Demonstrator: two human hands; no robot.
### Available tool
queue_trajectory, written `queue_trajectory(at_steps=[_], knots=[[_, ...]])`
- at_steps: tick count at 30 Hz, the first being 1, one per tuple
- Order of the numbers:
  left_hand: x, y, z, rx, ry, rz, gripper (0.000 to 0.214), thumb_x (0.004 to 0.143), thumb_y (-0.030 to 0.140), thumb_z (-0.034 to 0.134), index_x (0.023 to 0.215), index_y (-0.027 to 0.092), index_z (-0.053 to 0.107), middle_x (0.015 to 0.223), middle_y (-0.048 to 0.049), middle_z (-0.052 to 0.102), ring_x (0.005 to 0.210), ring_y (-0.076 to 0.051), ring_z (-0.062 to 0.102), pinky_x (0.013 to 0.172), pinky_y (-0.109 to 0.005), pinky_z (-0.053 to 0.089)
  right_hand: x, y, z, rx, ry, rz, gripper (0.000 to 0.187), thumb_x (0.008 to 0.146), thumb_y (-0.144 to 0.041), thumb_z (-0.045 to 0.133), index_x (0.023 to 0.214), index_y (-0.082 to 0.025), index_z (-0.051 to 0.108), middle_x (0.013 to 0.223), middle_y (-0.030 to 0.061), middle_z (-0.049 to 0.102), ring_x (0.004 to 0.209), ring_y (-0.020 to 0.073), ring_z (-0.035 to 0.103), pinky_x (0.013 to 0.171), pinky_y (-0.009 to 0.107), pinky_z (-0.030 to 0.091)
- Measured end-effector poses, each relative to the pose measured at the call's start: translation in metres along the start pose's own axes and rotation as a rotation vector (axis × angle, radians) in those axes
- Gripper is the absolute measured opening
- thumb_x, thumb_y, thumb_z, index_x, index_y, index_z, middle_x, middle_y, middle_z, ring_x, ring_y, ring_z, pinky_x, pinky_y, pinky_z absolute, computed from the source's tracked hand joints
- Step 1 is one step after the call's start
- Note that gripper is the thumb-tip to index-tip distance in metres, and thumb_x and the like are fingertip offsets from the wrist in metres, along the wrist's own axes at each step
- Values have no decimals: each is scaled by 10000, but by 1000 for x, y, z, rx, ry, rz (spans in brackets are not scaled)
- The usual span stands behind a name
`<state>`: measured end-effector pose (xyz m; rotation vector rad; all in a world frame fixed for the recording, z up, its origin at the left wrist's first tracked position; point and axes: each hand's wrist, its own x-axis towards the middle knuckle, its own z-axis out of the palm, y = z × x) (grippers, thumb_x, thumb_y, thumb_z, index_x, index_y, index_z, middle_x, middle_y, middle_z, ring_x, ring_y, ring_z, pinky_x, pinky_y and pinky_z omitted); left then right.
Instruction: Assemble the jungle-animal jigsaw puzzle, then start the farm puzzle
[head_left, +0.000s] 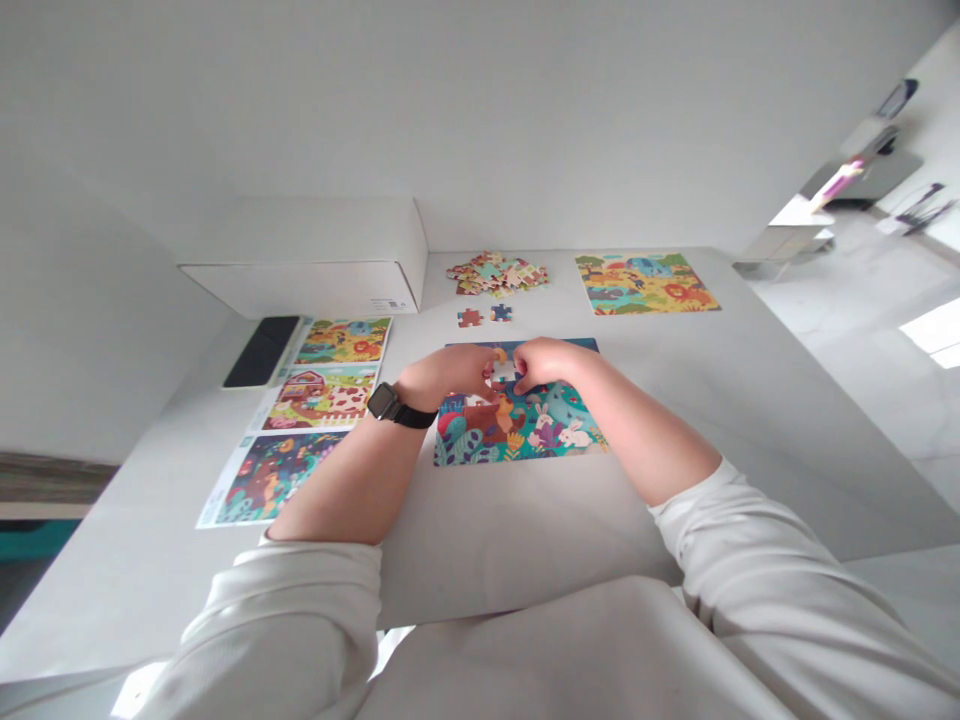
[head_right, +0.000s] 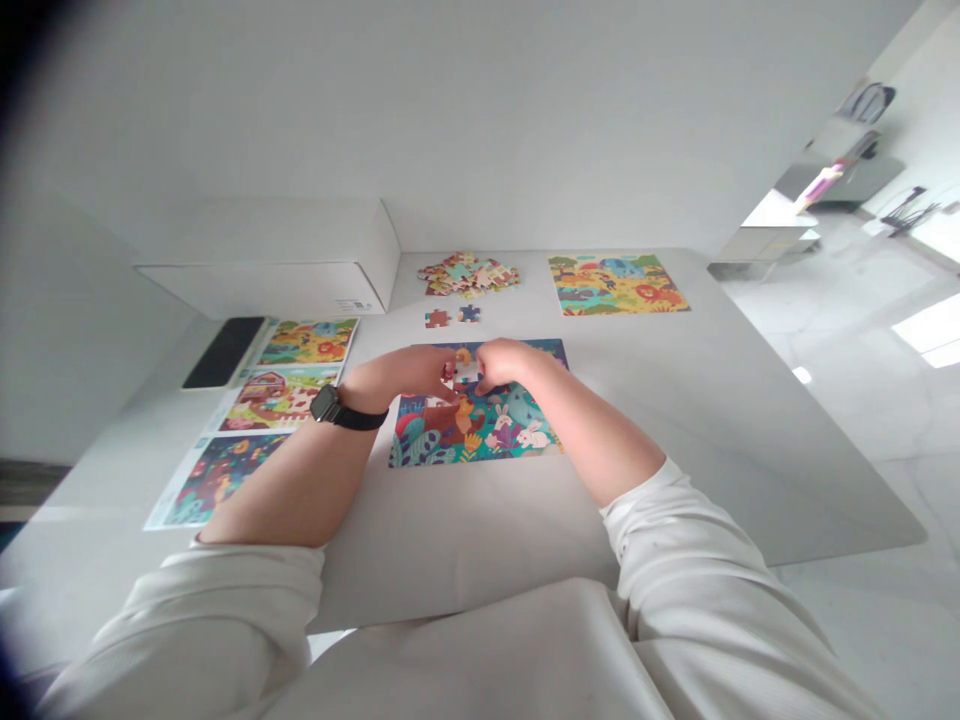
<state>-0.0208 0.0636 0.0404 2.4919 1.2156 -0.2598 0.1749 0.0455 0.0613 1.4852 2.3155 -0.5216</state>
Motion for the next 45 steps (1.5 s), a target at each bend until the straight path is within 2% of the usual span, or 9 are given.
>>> queue_trajectory(at_steps=[9,19,21,26,29,33,36,42,45], knots=[[7,-9,3,-22,-13,-65,352,817,568,711,938,241,756,763,-42,720,768,-251,674,680,-313,406,4,5,3,100,-30,26,452,839,-518,826,1160,-200,810,1019,84,825,851,224,722,715,280,446],[12,-27,4,-190,20,0,143,822,352,635,806,244,728,754,-21,751,687,-209,657,633,-298,420,7,10,6,148,-35,6,357,836,-493,802,1058,-213,798,966,74,812,814,220,703,649,286,422],[10,-31,1,-230,109,-1,135,839,318,609,848,245,722,790,-18,768,704,-203,673,631,-286,434,7,10,6,163,-39,1,344,843,-507,790,1024,-215,794,960,67,806,801,212,693,638,285,411],[8,-42,1,-169,556,-150,208,927,285,579,1084,246,710,1024,-60,786,924,-229,721,797,-301,506,6,9,8,198,-17,2,310,889,-520,731,939,-218,781,933,48,786,770,187,659,628,281,391],[12,-51,11,-86,672,-221,321,960,283,575,1256,210,680,1219,-129,747,1111,-277,703,965,-365,520,6,9,10,203,-16,8,330,908,-546,705,913,-221,761,884,34,763,722,171,621,610,281,368],[22,-62,27,-61,658,-194,466,975,256,566,1433,190,618,1479,-158,640,1356,-302,597,1177,-440,437,6,9,11,189,-2,2,354,915,-575,687,877,-226,735,812,11,721,693,161,582,601,282,343],[28,-69,32,-82,607,-138,443,1017,270,519,1435,207,651,1568,-126,588,1464,-278,520,1259,-443,366,6,9,12,176,-10,-1,376,916,-592,675,840,-227,724,755,4,686,676,164,565,595,289,332],[32,-75,31,-89,598,-86,369,1030,254,485,1249,212,780,1527,-116,631,1479,-265,516,1294,-440,326,6,8,12,186,-6,13,371,908,-593,683,832,-232,721,746,8,685,667,168,572,606,290,336],[32,-76,31,-107,622,-70,343,1022,244,488,1191,199,784,1429,-128,694,1385,-271,589,1249,-446,385,5,8,12,196,0,19,367,914,-585,684,844,-227,722,794,17,705,688,166,572,606,284,336]])
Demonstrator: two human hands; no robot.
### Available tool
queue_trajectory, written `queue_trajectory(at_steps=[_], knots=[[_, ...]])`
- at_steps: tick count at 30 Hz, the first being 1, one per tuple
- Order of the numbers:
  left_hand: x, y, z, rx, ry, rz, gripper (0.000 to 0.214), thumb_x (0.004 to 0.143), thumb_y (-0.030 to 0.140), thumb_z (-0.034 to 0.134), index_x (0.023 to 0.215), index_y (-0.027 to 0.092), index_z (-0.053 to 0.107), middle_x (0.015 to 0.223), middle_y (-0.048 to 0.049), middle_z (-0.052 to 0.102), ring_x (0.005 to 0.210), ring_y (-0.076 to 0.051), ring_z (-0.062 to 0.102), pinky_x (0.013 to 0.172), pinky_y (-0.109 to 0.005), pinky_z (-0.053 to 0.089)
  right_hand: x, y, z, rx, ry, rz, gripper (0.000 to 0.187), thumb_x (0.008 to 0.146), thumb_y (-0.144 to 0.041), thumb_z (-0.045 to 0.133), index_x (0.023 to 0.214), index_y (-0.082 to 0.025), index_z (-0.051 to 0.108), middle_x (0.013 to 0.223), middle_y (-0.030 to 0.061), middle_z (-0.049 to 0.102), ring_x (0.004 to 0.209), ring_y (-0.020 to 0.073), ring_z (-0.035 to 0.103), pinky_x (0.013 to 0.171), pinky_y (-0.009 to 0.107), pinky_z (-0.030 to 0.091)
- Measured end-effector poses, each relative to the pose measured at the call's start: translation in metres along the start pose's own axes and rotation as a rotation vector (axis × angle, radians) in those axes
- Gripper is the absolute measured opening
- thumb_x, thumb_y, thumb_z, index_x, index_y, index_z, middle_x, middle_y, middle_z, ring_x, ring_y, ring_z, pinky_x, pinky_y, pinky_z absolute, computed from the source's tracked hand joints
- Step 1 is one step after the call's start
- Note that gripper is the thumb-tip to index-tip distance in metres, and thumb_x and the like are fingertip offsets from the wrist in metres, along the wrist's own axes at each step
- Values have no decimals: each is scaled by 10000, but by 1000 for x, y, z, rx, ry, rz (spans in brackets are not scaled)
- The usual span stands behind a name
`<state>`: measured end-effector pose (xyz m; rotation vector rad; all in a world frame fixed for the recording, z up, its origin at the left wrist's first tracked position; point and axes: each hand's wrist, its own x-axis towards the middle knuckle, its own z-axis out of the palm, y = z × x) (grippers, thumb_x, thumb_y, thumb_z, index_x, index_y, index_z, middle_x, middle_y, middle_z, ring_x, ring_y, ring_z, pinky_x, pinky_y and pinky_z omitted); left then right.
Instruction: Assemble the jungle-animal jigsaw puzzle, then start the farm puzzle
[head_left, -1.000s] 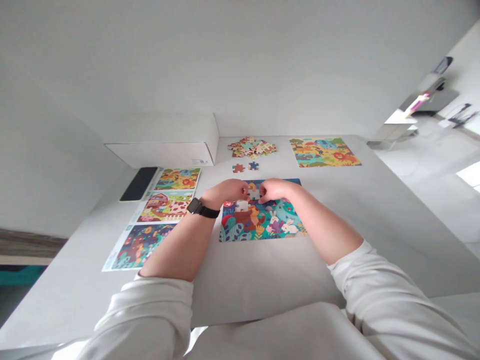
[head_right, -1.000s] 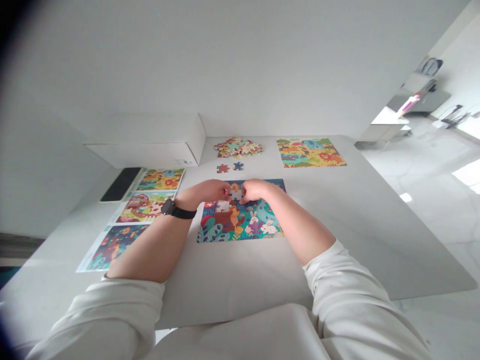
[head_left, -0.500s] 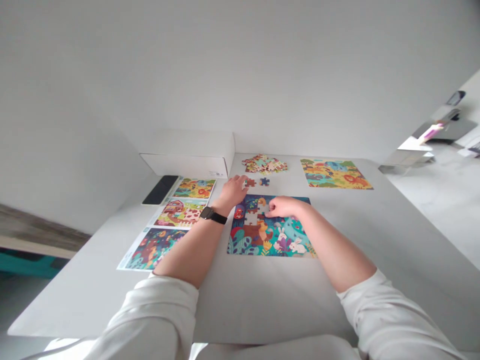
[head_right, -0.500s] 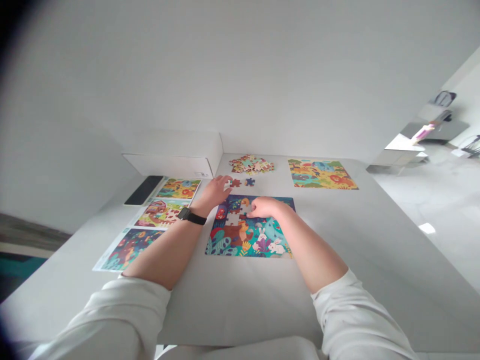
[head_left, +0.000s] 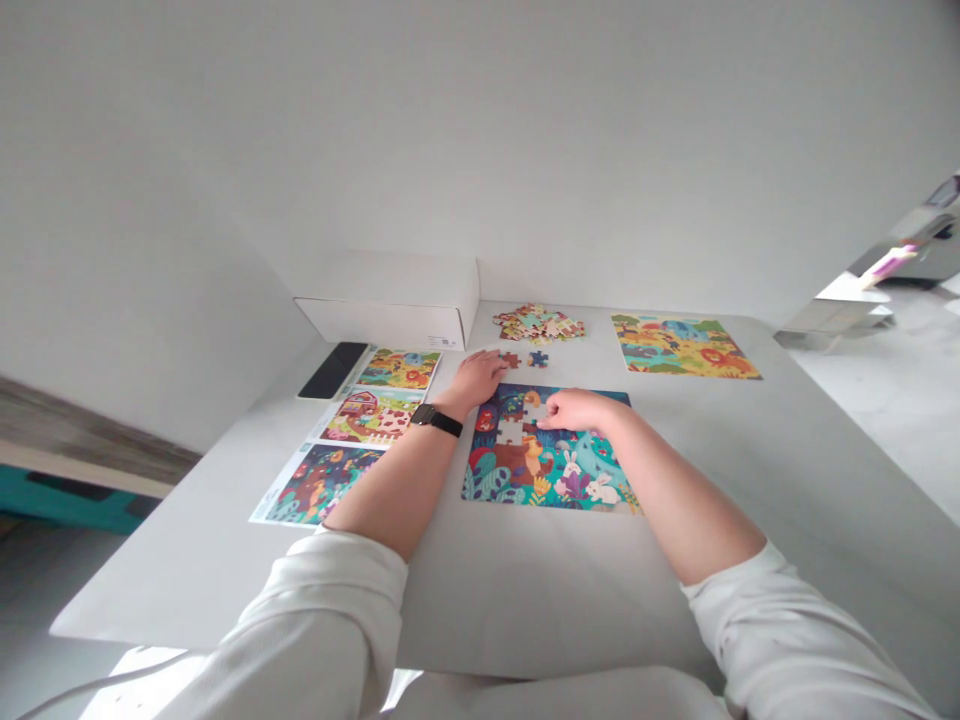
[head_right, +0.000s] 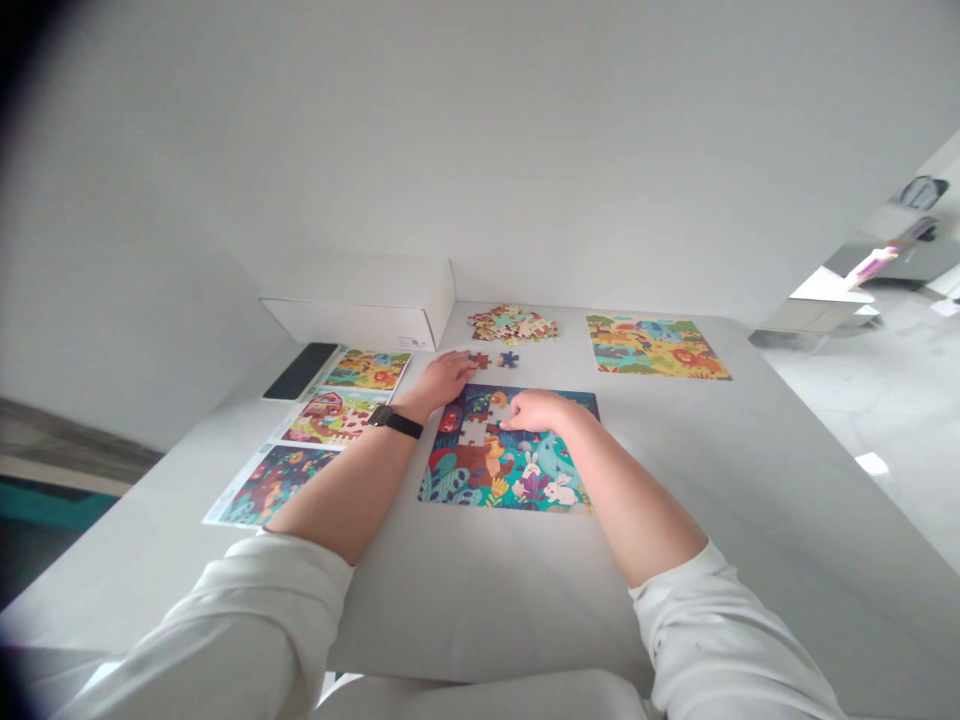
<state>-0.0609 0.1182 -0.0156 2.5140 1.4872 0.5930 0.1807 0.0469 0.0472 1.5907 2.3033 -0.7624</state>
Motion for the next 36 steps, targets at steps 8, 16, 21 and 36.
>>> queue_trajectory(at_steps=[8,16,21,36], knots=[[9,3,0,-75,32,-36,213,936,176,566,1071,187,730,1215,-123,743,1206,-270,656,1129,-429,471,3,2,2,-3,2,-4,365,916,-575,676,820,-225,711,764,5,683,680,164,559,603,287,339],[5,4,0,-197,133,-148,605,842,166,707,1431,195,576,1319,-134,628,1233,-273,627,1123,-400,481,-2,-1,-1,19,1,31,342,928,-567,667,867,-236,726,752,13,686,646,168,570,612,294,355],[6,5,-2,-371,215,-205,537,812,103,686,1336,216,643,1210,-72,635,991,-183,668,974,-322,546,0,1,0,30,-2,25,341,923,-571,670,875,-238,728,774,14,698,639,164,570,614,291,365],[7,7,-2,-949,207,-363,218,767,245,734,939,200,608,855,-8,689,773,-148,672,796,-310,567,13,21,4,244,-1,-12,336,901,-542,705,883,-206,706,745,-3,678,653,144,562,608,260,386]])
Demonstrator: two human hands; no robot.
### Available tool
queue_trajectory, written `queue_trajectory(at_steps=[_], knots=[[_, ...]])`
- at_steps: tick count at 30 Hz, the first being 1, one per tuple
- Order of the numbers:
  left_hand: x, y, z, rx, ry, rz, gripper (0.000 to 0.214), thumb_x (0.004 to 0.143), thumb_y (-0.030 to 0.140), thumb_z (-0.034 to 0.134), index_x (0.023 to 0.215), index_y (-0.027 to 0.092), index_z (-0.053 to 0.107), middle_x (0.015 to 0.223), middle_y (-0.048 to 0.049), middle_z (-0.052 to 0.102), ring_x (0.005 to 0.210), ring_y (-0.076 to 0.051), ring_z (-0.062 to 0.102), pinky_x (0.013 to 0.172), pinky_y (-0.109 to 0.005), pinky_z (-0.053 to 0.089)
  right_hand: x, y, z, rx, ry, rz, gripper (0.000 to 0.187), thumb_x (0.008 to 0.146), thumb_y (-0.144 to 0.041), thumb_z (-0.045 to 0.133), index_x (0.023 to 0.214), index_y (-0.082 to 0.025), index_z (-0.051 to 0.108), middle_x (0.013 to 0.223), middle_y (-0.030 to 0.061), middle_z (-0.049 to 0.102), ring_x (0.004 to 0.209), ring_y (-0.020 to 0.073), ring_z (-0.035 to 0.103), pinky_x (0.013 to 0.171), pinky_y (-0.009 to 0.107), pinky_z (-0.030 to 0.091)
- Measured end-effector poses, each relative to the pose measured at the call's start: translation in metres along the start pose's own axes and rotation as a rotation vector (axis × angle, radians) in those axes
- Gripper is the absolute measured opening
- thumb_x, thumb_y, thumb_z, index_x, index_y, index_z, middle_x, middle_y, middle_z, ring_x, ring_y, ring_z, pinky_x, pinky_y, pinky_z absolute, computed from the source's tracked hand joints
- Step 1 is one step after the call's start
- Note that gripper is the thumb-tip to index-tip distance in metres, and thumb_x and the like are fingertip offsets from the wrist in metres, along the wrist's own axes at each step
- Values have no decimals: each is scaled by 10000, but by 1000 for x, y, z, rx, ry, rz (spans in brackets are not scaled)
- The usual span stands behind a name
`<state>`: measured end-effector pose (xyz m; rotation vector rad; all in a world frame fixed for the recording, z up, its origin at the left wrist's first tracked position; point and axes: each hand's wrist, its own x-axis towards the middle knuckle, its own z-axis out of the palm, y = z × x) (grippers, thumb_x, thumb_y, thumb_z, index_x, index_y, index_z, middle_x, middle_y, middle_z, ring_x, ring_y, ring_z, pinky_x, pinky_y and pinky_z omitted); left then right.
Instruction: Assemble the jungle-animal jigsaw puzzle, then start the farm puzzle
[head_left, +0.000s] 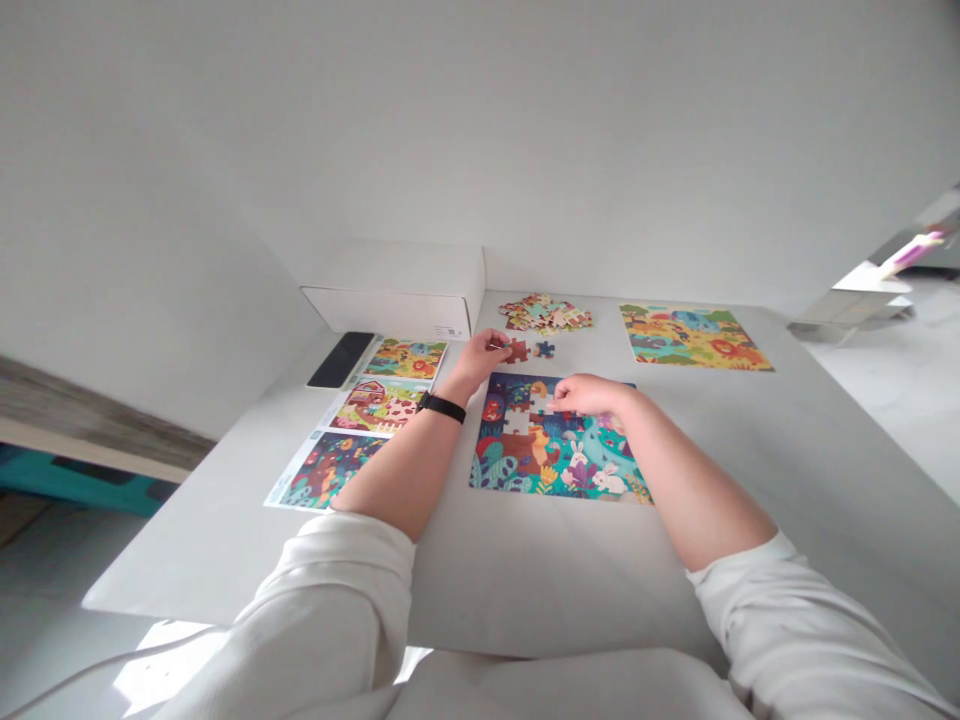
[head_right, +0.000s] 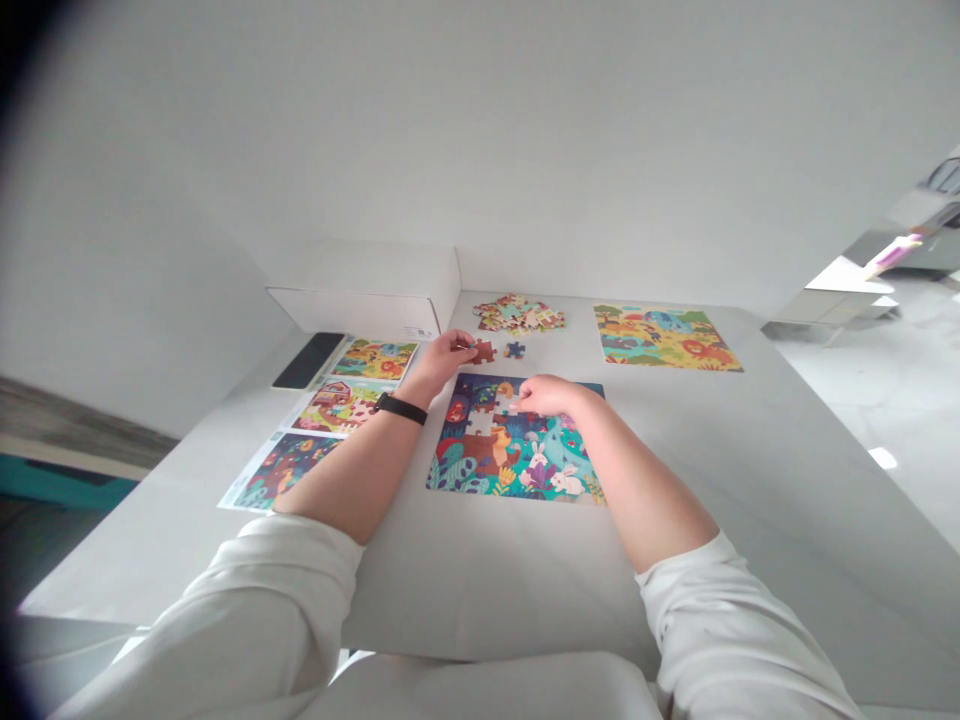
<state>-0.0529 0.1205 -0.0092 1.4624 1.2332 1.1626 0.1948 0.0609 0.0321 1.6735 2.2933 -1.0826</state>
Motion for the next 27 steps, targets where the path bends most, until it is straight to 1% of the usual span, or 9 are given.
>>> queue_trajectory(at_steps=[2,4,7,8,10,16,20,23,27], knots=[[-1,0,0,-59,-2,-6,235,748,273,766,906,198,609,816,1,682,749,-145,662,780,-306,554,0,0,-3,36,46,11,318,907,-516,709,890,-198,713,777,11,709,662,145,580,626,256,405],[-2,1,-1,-130,-18,-4,278,722,317,804,896,191,627,800,-2,689,737,-145,661,760,-298,537,1,0,-4,80,175,29,283,920,-480,703,895,-198,717,817,25,738,670,149,599,645,257,423],[-4,6,0,-210,-86,-3,358,674,400,860,871,171,668,788,-20,709,715,-144,656,729,-290,512,5,1,-5,199,417,20,232,941,-438,683,945,-208,713,872,32,759,685,153,626,665,256,448],[-6,8,1,-224,-114,0,378,655,417,879,855,165,681,789,-26,715,713,-143,652,726,-290,510,6,2,-4,241,475,-1,225,944,-431,679,968,-210,710,893,34,762,697,154,636,667,255,455],[-8,11,3,-234,-173,7,400,620,429,911,824,155,702,798,-35,727,729,-145,652,741,-296,517,9,3,-2,317,532,-56,229,948,-428,676,1018,-212,703,932,40,764,725,159,656,664,252,465],[-12,14,11,-202,-349,-3,414,601,449,935,818,151,746,787,-35,742,740,-156,671,776,-317,537,12,1,3,501,512,-167,298,919,-459,693,1081,-209,697,940,47,760,755,177,675,638,259,484],[-14,14,11,-160,-409,-3,435,598,478,941,822,151,760,832,-59,774,772,-172,696,776,-314,546,13,1,3,518,488,-221,273,854,-435,731,984,-196,717,863,31,751,733,170,648,670,270,476],[-15,16,11,-152,-440,-12,450,593,488,951,811,145,756,808,-59,773,737,-163,688,748,-308,552,13,3,4,505,481,-240,249,815,-427,743,890,-192,717,794,16,737,720,169,638,689,279,469],[-15,19,8,-124,-471,-18,453,607,488,952,813,137,751,791,-60,767,700,-148,675,708,-291,543,13,2,5,495,464,-256,262,790,-441,748,862,-191,720,761,8,726,710,164,625,682,278,458]])
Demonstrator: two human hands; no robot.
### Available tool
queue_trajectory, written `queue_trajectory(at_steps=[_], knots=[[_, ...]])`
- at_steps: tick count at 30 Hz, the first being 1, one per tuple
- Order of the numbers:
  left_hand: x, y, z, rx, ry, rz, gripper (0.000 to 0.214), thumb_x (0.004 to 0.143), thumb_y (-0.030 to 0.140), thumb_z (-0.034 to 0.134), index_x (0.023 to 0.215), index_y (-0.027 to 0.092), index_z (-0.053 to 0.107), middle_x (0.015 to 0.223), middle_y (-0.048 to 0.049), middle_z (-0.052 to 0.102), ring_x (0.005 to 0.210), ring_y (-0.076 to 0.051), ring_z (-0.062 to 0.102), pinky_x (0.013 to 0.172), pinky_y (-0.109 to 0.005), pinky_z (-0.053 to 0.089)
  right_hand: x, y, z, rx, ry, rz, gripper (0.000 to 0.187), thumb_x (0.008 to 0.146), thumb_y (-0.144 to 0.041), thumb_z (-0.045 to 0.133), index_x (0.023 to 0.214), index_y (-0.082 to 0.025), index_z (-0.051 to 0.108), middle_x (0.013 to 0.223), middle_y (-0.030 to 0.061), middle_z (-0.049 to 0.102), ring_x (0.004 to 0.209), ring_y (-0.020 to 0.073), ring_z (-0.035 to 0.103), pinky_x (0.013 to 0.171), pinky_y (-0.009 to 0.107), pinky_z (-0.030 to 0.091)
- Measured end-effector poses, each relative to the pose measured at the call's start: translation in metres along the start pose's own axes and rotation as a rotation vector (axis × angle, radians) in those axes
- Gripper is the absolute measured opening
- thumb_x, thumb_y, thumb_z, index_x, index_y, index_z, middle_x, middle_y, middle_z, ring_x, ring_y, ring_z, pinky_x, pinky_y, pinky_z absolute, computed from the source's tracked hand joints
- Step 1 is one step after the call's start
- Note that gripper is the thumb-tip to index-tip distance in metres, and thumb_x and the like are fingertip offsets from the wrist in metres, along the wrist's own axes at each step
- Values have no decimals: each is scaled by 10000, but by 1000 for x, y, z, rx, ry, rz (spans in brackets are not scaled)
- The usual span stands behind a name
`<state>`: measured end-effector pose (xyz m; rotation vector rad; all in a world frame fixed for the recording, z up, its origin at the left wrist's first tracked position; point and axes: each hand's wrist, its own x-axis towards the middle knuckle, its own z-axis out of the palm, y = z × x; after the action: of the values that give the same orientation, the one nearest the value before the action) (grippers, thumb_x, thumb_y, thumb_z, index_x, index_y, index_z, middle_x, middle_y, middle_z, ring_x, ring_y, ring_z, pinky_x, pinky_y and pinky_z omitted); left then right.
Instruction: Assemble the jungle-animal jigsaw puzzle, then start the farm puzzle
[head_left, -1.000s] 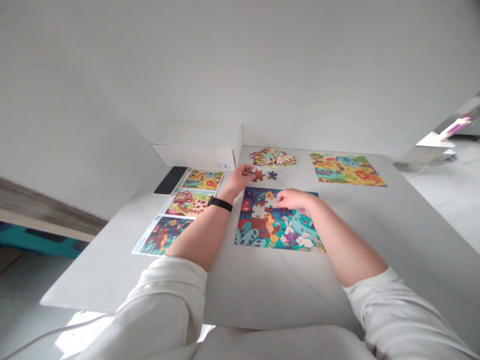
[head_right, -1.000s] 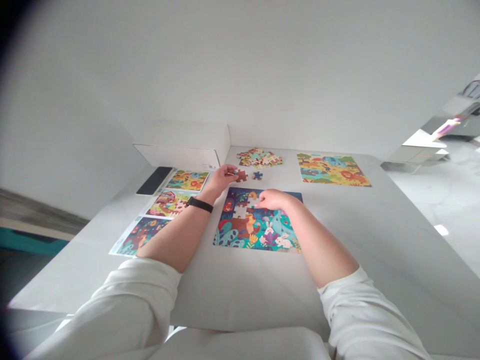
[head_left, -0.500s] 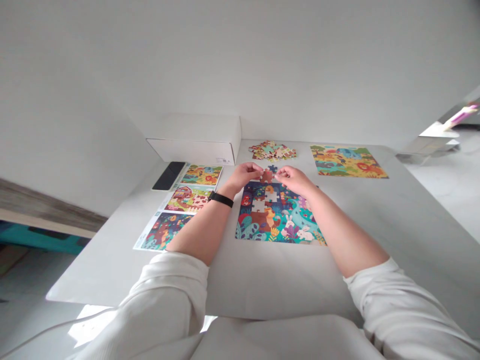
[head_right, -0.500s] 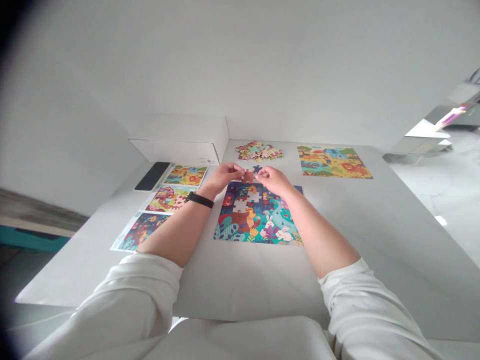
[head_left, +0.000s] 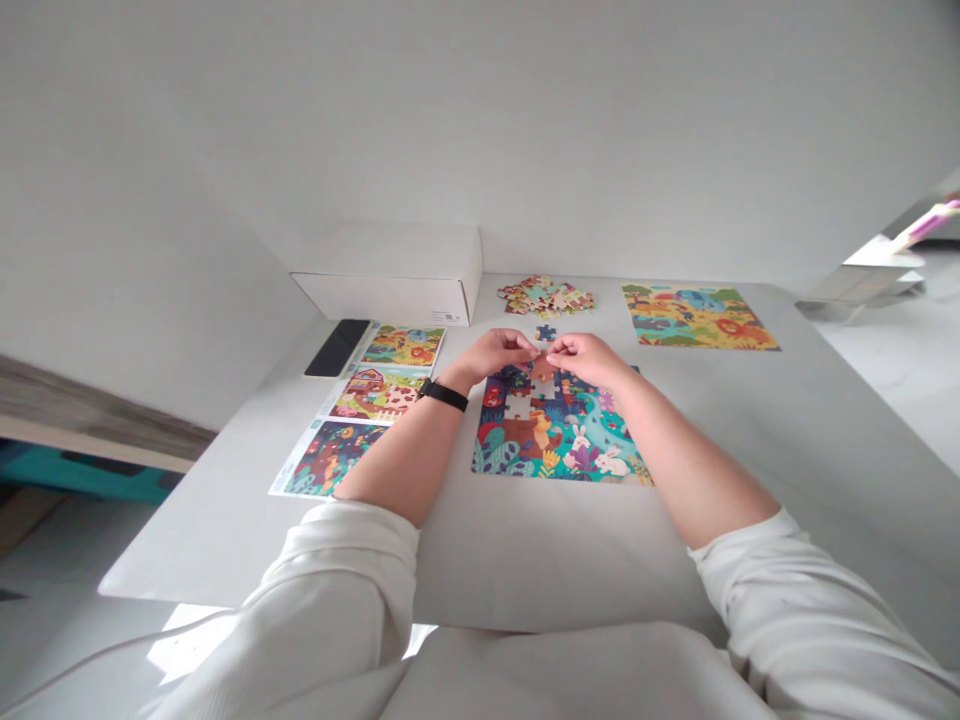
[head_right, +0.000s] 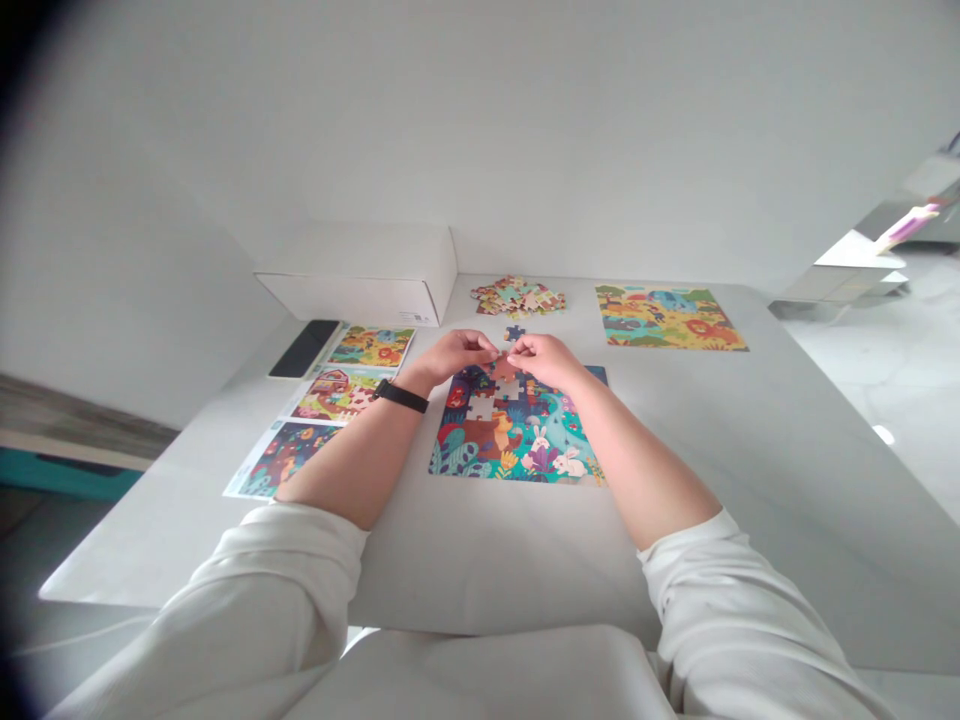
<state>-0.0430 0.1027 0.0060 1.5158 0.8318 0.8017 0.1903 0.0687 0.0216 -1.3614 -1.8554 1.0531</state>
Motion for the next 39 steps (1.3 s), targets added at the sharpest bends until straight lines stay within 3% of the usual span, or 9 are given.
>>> queue_trajectory(at_steps=[7,19,23,28,34,39], knots=[[-5,12,-7,81,-66,-10,379,666,418,922,855,150,733,779,-29,749,702,-123,658,671,-243,499,-3,-9,-1,-7,-67,4,213,784,-385,760,852,-187,723,787,19,743,711,161,639,703,288,471],[-9,35,-24,275,-83,-13,279,747,222,823,989,162,697,821,-44,784,769,-152,730,711,-255,513,-3,-13,-6,-102,-25,-35,231,816,-415,802,870,-196,749,832,44,777,755,190,678,709,302,496],[-17,46,-42,384,66,-44,281,759,249,819,1005,184,699,825,-45,793,771,-160,723,682,-251,482,-5,-15,-11,-160,21,-8,226,817,-413,805,867,-197,764,842,49,783,756,193,676,729,313,498],[-21,58,-49,517,221,-83,198,850,377,747,826,182,723,628,-13,690,508,-107,496,540,-268,335,-7,-18,-12,-157,20,-20,201,833,-393,791,874,-198,766,849,52,787,760,193,678,725,314,491],[-19,63,-35,544,200,-55,439,910,562,675,707,176,720,491,1,544,470,-112,438,549,-291,323,-5,-14,-11,-161,11,-14,199,843,-393,792,882,-201,757,844,49,780,754,192,668,704,314,484],[-21,68,-30,576,156,4,356,856,520,732,791,171,753,604,-11,627,541,-112,486,570,-277,325,-18,-36,-9,-186,-15,-44,199,861,-401,792,892,-208,752,838,43,769,741,189,660,706,321,477]])
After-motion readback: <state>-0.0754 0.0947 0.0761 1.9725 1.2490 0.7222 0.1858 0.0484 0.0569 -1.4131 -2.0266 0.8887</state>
